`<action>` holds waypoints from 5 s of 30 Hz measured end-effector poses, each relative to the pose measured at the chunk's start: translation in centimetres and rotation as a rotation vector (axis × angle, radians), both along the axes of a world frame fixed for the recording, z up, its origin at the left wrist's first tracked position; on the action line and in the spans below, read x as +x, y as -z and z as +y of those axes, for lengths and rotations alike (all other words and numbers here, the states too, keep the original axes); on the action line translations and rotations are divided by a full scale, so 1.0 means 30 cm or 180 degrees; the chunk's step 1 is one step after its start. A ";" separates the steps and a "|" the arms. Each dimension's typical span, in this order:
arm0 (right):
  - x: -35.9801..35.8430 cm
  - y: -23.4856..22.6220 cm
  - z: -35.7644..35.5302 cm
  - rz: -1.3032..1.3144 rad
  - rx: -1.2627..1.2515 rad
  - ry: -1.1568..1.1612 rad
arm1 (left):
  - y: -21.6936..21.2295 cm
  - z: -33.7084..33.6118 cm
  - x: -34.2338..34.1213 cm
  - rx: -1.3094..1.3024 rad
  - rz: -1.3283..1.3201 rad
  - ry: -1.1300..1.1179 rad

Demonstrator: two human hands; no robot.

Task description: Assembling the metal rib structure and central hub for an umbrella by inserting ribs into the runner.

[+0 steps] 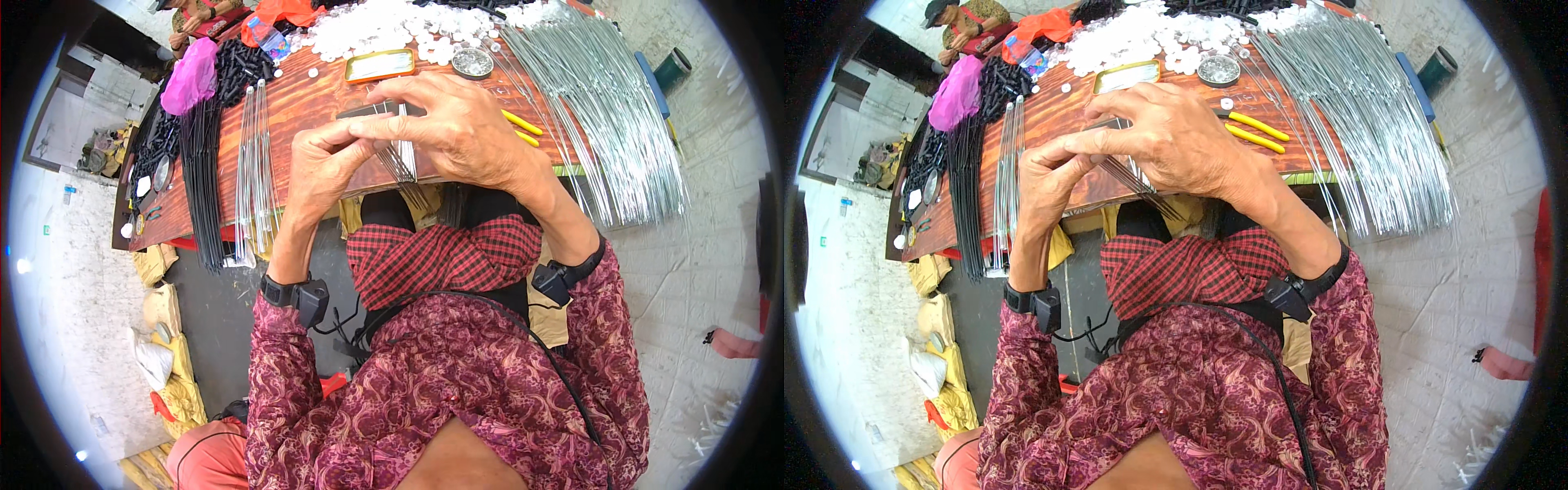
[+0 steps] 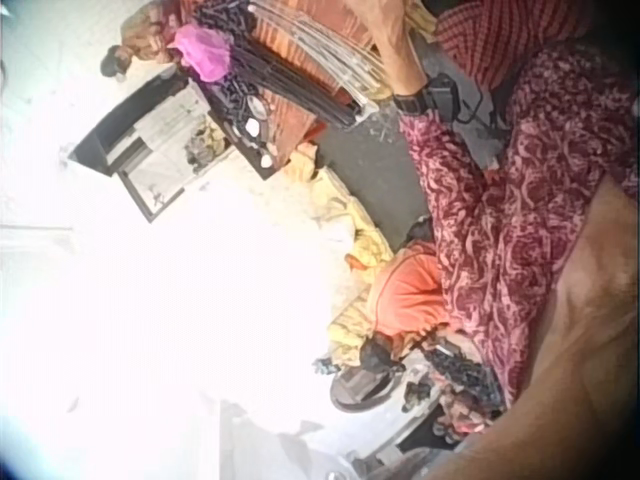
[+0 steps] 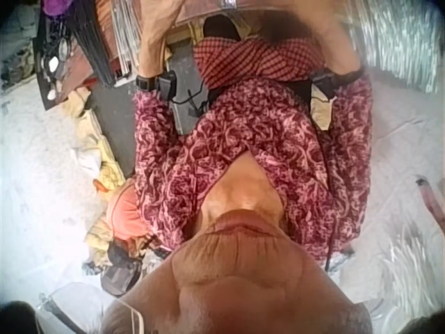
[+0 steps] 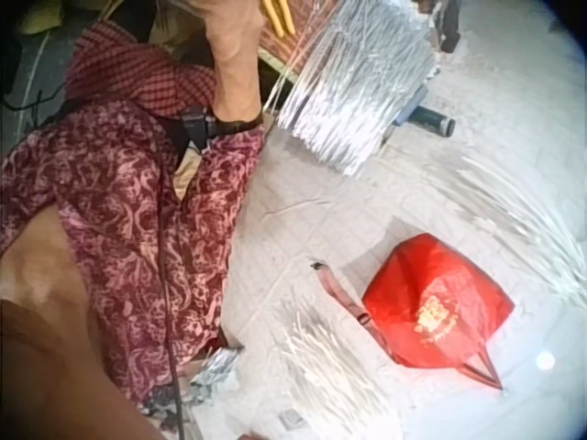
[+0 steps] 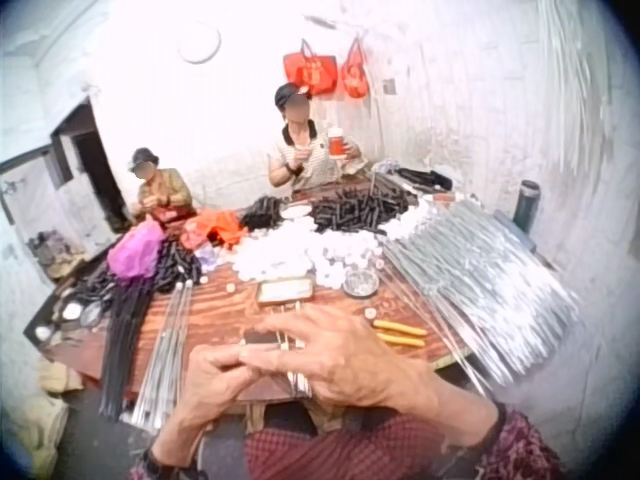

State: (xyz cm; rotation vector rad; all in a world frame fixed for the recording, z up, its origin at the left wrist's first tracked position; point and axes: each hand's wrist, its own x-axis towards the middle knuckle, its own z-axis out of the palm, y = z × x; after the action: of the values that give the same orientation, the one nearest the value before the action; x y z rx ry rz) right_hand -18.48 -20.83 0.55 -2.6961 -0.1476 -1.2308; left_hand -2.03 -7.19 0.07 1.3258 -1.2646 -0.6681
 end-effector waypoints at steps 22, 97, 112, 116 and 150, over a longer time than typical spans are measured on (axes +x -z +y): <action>0.049 0.172 0.050 0.0340 0.2400 -0.0092 | -0.004 0.022 0.023 0.0199 -0.0564 -0.0010; 0.057 0.165 0.066 0.0193 0.2428 0.0107 | 0.052 -0.006 0.020 -0.0360 -0.0344 -0.0509; 0.080 0.162 0.072 0.0085 0.2298 0.0052 | 0.039 0.008 0.033 -0.0276 -0.0483 -0.0501; 0.080 0.168 0.072 0.0046 0.2157 0.0112 | 0.034 0.010 0.024 -0.0309 -0.0534 -0.0522; -0.045 0.192 -0.030 0.0213 0.2604 0.0114 | 0.111 0.041 0.071 -0.0144 0.0260 -0.0475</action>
State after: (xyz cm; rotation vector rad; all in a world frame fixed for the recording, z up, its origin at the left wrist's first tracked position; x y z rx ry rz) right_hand -19.84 -21.74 -5.20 -2.0162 0.3422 -0.9230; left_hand 0.11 -5.95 -3.27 1.3280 -1.0976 -0.5796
